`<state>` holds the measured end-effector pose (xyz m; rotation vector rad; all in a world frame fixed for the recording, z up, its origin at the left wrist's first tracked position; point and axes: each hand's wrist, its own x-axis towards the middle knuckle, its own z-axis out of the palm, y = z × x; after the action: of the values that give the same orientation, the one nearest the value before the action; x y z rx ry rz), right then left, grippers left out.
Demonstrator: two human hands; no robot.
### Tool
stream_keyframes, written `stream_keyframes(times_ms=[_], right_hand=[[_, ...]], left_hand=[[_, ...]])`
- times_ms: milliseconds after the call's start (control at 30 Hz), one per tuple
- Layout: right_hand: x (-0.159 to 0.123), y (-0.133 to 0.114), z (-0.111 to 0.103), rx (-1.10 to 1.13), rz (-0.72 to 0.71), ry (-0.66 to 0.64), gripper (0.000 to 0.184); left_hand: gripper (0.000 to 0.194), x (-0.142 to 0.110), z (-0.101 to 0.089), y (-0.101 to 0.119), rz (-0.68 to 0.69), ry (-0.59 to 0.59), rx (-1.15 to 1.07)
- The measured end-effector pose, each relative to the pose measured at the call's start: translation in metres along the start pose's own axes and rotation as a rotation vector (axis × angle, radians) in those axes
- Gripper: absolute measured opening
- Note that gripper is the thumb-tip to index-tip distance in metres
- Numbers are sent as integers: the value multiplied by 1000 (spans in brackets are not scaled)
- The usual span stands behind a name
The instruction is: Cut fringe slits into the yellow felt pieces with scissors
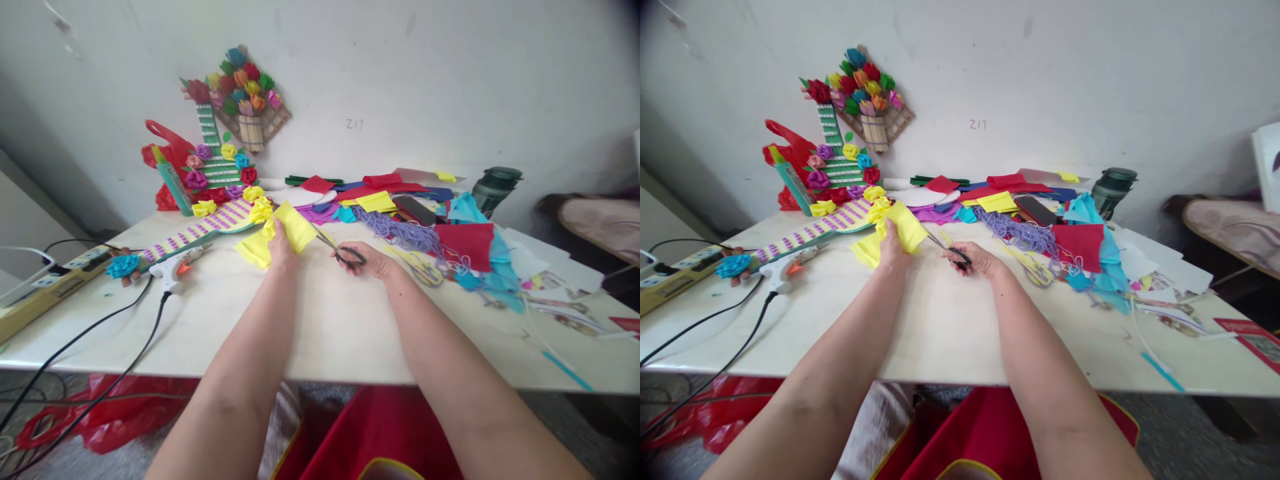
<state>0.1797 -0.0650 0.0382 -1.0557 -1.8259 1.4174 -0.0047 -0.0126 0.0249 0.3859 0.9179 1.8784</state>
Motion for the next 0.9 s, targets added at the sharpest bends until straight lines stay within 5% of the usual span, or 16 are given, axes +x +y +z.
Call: stream_keyframes(times_ms=[433, 900], right_hand=[[9, 13, 4, 87, -37, 57, 37], [9, 10, 7, 147, -7, 114, 33]], left_hand=[[48, -4, 3, 3, 17, 100, 15], [46, -4, 3, 2, 31, 85, 36]])
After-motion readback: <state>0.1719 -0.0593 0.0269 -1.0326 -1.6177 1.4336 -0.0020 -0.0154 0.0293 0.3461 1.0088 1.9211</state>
